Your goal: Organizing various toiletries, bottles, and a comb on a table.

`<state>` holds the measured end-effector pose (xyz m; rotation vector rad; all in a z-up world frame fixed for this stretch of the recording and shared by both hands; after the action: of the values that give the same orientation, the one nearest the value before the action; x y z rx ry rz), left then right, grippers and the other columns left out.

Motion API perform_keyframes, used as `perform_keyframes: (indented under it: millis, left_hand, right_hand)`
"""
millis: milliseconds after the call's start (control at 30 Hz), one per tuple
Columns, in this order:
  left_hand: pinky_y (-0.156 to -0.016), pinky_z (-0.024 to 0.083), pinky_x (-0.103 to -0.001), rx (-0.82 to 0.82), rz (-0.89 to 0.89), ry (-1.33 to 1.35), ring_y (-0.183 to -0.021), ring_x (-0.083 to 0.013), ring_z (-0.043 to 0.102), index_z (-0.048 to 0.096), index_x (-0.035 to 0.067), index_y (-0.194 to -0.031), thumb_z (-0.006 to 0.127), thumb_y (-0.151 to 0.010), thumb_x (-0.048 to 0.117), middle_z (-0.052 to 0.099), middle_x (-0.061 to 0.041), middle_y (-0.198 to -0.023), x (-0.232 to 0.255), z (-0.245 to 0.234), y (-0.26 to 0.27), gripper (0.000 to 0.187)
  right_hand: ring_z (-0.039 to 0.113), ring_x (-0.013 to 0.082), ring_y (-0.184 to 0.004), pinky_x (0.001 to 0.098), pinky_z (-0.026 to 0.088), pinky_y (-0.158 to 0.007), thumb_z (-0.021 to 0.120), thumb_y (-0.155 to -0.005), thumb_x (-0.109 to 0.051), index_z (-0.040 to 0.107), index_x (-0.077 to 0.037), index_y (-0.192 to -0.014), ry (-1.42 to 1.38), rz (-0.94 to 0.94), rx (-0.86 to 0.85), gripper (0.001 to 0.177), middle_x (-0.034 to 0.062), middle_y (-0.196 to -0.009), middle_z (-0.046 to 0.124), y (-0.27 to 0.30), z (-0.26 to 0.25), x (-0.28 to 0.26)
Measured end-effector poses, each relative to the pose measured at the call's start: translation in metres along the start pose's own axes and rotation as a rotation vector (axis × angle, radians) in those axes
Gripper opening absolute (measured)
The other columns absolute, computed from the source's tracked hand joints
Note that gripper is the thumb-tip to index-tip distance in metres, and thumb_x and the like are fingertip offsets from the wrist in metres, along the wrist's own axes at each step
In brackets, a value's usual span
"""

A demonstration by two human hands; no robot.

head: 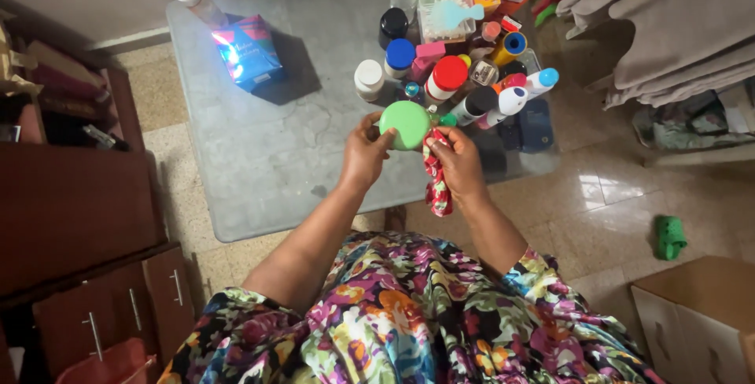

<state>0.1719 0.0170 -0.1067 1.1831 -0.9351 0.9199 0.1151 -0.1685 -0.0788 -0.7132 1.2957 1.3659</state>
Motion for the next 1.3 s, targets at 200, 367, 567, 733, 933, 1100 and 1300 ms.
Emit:
perform_keyframes:
  millis: [200, 367, 567, 733, 933, 1100, 1300]
  left_hand:
    - [-0.058, 0.050, -0.026, 0.066, -0.051, -0.006, -0.073, -0.0106, 0.064, 0.059, 0.002, -0.133, 0.071, -0.093, 0.016, 0.069, -0.004, -0.086, -0.025, -0.042, -0.011, 0.044]
    - [-0.056, 0.050, -0.026, 0.142, -0.139, -0.046, -0.070, -0.0109, 0.063, 0.059, 0.001, -0.131, 0.072, -0.092, 0.016, 0.069, -0.005, -0.084, -0.070, -0.065, -0.020, 0.043]
    - [-0.054, 0.050, -0.028, 0.196, -0.211, -0.080, -0.066, -0.0128, 0.064, 0.059, 0.001, -0.128, 0.073, -0.090, 0.016, 0.069, -0.007, -0.081, -0.133, -0.079, -0.054, 0.044]
    - [-0.060, 0.054, -0.031, 0.197, -0.176, -0.200, -0.069, -0.0162, 0.067, 0.063, 0.003, -0.126, 0.077, -0.086, 0.016, 0.072, -0.010, -0.084, -0.151, -0.080, -0.079, 0.043]
    - [-0.069, 0.057, -0.036, 0.206, -0.164, -0.340, -0.076, -0.0219, 0.072, 0.065, 0.006, -0.122, 0.079, -0.084, 0.017, 0.074, -0.014, -0.089, -0.168, -0.076, -0.102, 0.042]
    - [-0.078, 0.058, -0.039, 0.204, -0.071, -0.505, -0.085, -0.0286, 0.075, 0.068, 0.006, -0.120, 0.081, -0.083, 0.022, 0.076, -0.016, -0.094, -0.176, -0.071, -0.116, 0.042]
    - [-0.085, 0.054, -0.049, 0.144, -0.152, -0.815, -0.099, -0.0399, 0.070, 0.063, 0.014, -0.132, 0.074, -0.087, 0.032, 0.074, -0.020, -0.103, -0.104, -0.057, -0.096, 0.049]
  right_hand:
    - [0.062, 0.0081, -0.071, 0.0234, 0.051, -0.062, 0.066, -0.096, -0.005, 0.063, 0.001, -0.123, 0.045, 0.121, -0.047, 0.028, 0.0027, -0.091, 0.068, 0.010, 0.031, 0.036]
    - [0.064, 0.0083, -0.077, 0.0244, 0.053, -0.067, 0.067, -0.095, -0.002, 0.062, 0.005, -0.127, 0.038, 0.163, -0.126, 0.033, 0.0055, -0.098, 0.069, -0.006, 0.042, 0.104]
    - [0.068, 0.0113, -0.081, 0.0255, 0.056, -0.070, 0.069, -0.091, -0.003, 0.058, 0.007, -0.134, 0.135, 0.214, -0.080, 0.046, 0.0109, -0.106, 0.073, -0.037, 0.041, 0.158]
    - [0.069, 0.0133, -0.085, 0.0266, 0.056, -0.072, 0.071, -0.088, -0.003, 0.052, 0.009, -0.141, 0.204, 0.216, -0.015, 0.057, 0.0159, -0.112, 0.073, -0.061, 0.029, 0.208]
    - [0.068, 0.0138, -0.089, 0.0270, 0.057, -0.074, 0.072, -0.087, -0.002, 0.038, 0.008, -0.150, 0.174, 0.207, 0.054, 0.072, 0.0162, -0.114, 0.068, -0.074, 0.028, 0.233]
    - [0.063, 0.0157, -0.080, 0.0286, 0.051, -0.066, 0.067, -0.087, 0.002, 0.036, 0.008, -0.155, 0.214, 0.157, 0.077, 0.075, 0.0166, -0.100, 0.066, -0.082, 0.026, 0.239]
    - [0.067, 0.0134, -0.080, 0.0276, 0.055, -0.068, 0.064, -0.085, 0.006, 0.031, 0.006, -0.156, 0.096, 0.089, 0.102, 0.079, 0.0099, -0.098, 0.069, -0.085, 0.032, 0.230]
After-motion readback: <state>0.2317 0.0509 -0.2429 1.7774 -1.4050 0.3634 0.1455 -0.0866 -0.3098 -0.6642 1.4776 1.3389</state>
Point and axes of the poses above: each hand's wrist, its own y-axis away from the middle knuckle, its own z-axis out of the palm, x = y × z, the point moved 6 cm from there along -y, towards the middle knuckle
